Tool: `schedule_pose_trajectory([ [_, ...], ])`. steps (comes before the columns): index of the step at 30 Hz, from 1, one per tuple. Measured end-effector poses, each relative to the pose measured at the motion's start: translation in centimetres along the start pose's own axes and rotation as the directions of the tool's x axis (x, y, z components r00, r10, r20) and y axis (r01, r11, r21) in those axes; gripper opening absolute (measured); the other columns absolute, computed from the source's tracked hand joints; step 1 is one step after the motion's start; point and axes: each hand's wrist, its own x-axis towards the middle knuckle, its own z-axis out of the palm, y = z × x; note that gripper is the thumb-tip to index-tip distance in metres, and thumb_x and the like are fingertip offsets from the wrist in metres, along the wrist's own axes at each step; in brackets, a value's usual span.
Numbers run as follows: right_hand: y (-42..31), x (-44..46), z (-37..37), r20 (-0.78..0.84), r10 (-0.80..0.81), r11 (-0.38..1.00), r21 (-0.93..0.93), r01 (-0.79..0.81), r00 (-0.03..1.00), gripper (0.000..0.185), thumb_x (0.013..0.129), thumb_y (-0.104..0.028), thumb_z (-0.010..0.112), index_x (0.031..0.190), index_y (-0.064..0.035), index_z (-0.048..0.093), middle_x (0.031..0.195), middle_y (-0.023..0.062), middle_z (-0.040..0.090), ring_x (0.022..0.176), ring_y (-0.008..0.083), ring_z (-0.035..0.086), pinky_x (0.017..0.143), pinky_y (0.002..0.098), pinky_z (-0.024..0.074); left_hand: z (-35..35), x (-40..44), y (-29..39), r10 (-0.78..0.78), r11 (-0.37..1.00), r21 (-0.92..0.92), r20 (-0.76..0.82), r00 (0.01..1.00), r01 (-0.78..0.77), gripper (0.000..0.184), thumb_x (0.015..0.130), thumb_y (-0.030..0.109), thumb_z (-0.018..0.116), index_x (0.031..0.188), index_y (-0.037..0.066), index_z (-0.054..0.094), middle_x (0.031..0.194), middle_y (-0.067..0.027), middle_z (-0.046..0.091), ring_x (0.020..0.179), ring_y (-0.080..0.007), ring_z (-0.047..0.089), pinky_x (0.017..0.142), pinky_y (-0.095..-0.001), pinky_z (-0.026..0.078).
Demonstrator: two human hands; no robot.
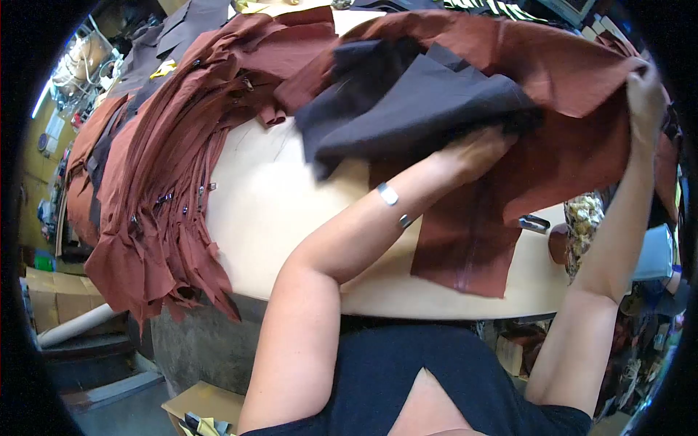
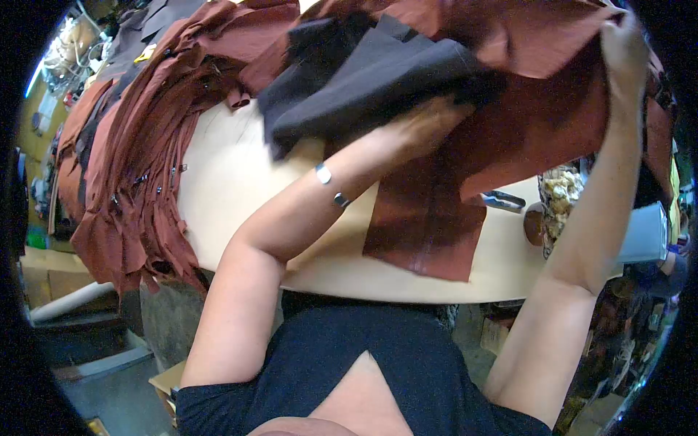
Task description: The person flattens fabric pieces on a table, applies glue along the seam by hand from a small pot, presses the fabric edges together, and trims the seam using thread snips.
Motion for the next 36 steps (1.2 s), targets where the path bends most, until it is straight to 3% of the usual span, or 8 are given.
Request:
schedule_pose_trajectory([
  [3,1.9,0.3,-5.4,-0.135,-0.120,0.993,-0.025,0.117,0.984,0.041,0.078,-0.002,0.047,0.119,-0.0057,0.050,0.107,0.0184,0.058,0.101,0.0318,0.056,0.091,0.0388,0.0412,-3.4,2.2,2.9,-0.069,0.944,-0.303,0.197,0.978,0.127,0.020,0.087,0.011,0.039,0.087,-0.002,0.054,0.087,-0.0199,0.058,0.080,-0.0351,0.056,0.073,-0.0422,0.046],
  [7,0.2,-4.2,-9.8,0.023,-0.264,0.937,0.243,0.251,0.964,0.034,0.077,0.002,0.045,0.111,0.0019,0.052,0.103,0.0181,0.058,0.098,0.0317,0.055,0.091,0.0370,0.0392,-8.6,0.6,0.1,0.370,0.887,0.226,0.177,0.912,-0.404,0.022,0.064,-0.007,0.053,0.083,0.002,0.055,0.083,-0.0162,0.054,0.080,-0.0346,0.056,0.072,-0.0423,0.046],
  [10,-2.5,-12.9,-10.7,0.241,-0.244,0.782,0.622,0.044,0.939,0.029,0.075,-0.002,0.054,0.103,-0.0024,0.060,0.105,0.0103,0.060,0.097,0.0222,0.056,0.093,0.0340,0.0377,-16.9,-3.1,0.5,-0.026,0.868,0.451,0.460,0.888,-0.208,0.016,0.062,-0.007,0.054,0.075,0.002,0.052,0.078,-0.0152,0.051,0.073,-0.0353,0.052,0.064,-0.0437,0.041],
  [14,-11.3,-20.0,-12.9,0.610,-0.621,0.245,0.747,-0.618,0.492,0.086,0.071,-0.015,0.076,0.140,-0.0020,0.024,0.091,0.0096,0.059,0.068,0.0129,0.055,0.066,0.0262,0.0474,-25.7,-7.5,2.8,-0.423,0.686,0.716,0.250,0.871,0.128,0.007,0.062,-0.006,0.046,0.067,-0.001,0.045,0.069,-0.0176,0.046,0.070,-0.0372,0.049,0.062,-0.0412,0.038],
  [22,-11.4,-23.8,-9.0,0.606,-0.512,0.309,0.792,-0.527,0.609,0.077,0.074,-0.006,0.068,0.139,-0.0128,0.028,0.076,0.0077,0.056,0.061,0.0199,0.056,0.059,0.0325,0.0497,-34.0,-13.8,-2.9,-0.372,0.024,0.963,-0.240,0.897,0.268,0.016,0.076,-0.001,0.045,0.086,0.002,0.058,0.098,-0.0170,0.056,0.090,-0.0342,0.056,0.075,-0.0407,0.045],
  [28,-11.6,-24.2,-8.2,0.651,-0.514,0.433,0.759,-0.485,0.559,0.074,0.075,-0.003,0.066,0.139,-0.0123,0.030,0.084,0.0063,0.057,0.067,0.0163,0.055,0.071,0.0304,0.0474,-13.6,-9.1,2.2,-0.152,0.728,0.683,0.073,0.986,0.062,0.045,0.072,0.034,0.069,0.105,0.005,0.055,0.107,-0.0145,0.056,0.103,-0.0305,0.053,0.083,-0.0395,0.046],
  [34,-11.0,-24.3,-7.1,0.506,-0.497,0.505,0.829,-0.239,0.705,0.072,0.074,-0.006,0.067,0.137,-0.0144,0.033,0.084,0.0091,0.060,0.065,0.0200,0.058,0.066,0.0341,0.0495,-6.0,-9.7,-3.0,-0.467,0.600,0.746,0.035,0.883,0.288,0.032,0.076,0.020,0.063,0.102,0.004,0.054,0.097,-0.0147,0.055,0.084,-0.0335,0.058,0.076,-0.0391,0.048],
  [36,-10.1,-24.3,-7.0,0.549,-0.437,0.502,0.806,-0.314,0.713,0.068,0.075,-0.004,0.066,0.135,-0.0144,0.036,0.080,0.0093,0.061,0.061,0.0198,0.060,0.060,0.0327,0.0507,-6.9,-10.8,-4.4,-0.259,0.739,0.639,-0.023,0.965,0.214,0.019,0.079,0.010,0.057,0.097,0.003,0.056,0.093,-0.0145,0.057,0.082,-0.0328,0.059,0.073,-0.0389,0.048],
])
